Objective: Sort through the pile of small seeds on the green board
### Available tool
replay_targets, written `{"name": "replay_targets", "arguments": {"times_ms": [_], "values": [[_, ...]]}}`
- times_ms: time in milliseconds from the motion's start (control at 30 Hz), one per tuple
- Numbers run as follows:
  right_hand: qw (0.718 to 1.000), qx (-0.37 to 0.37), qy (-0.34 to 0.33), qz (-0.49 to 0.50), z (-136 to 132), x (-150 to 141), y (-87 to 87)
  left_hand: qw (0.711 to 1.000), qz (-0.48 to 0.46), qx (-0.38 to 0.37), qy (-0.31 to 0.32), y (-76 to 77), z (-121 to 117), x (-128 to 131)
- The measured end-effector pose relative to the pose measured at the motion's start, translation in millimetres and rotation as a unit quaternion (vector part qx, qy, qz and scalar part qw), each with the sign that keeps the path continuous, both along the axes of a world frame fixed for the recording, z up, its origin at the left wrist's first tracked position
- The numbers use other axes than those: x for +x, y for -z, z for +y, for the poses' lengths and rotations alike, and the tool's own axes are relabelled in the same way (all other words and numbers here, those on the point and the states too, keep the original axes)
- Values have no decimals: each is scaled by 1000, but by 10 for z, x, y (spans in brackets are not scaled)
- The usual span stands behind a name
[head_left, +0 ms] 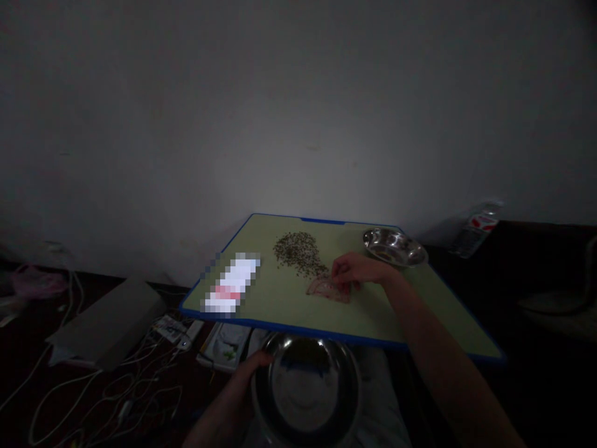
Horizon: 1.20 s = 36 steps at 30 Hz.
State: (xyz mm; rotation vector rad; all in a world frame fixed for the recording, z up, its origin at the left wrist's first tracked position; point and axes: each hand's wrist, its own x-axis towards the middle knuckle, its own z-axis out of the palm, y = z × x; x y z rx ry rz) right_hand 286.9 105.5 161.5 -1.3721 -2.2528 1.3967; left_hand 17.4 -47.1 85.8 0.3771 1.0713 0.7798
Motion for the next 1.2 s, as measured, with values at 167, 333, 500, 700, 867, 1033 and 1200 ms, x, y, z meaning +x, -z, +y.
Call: {"name": "replay_targets", "arguments": {"times_ms": [167, 333, 500, 700, 867, 1033, 1200], "values": [[1000, -4, -14, 4, -6, -88, 19, 1000, -2, 1, 5, -8, 36, -33], [997, -35, -65, 2, -105, -194, -14, 1000, -8, -9, 10, -2, 39, -59], [989, -85, -118, 1, -210, -278, -20, 1000, -4, -3, 5, -12, 27, -50], [988, -80, -129, 12, -230, -317, -26, 1000, -16, 11, 6, -29, 22, -31], [990, -61, -122, 31, -218, -292, -37, 1000, -5, -5, -5, 46, 21, -51], [994, 25, -75, 78, -224, -272, -15, 1000, 2, 5, -3, 56, 27, -51], [988, 134, -39, 71, -205, -423, 70, 1000, 12, -6, -8, -37, 10, 18]]}}
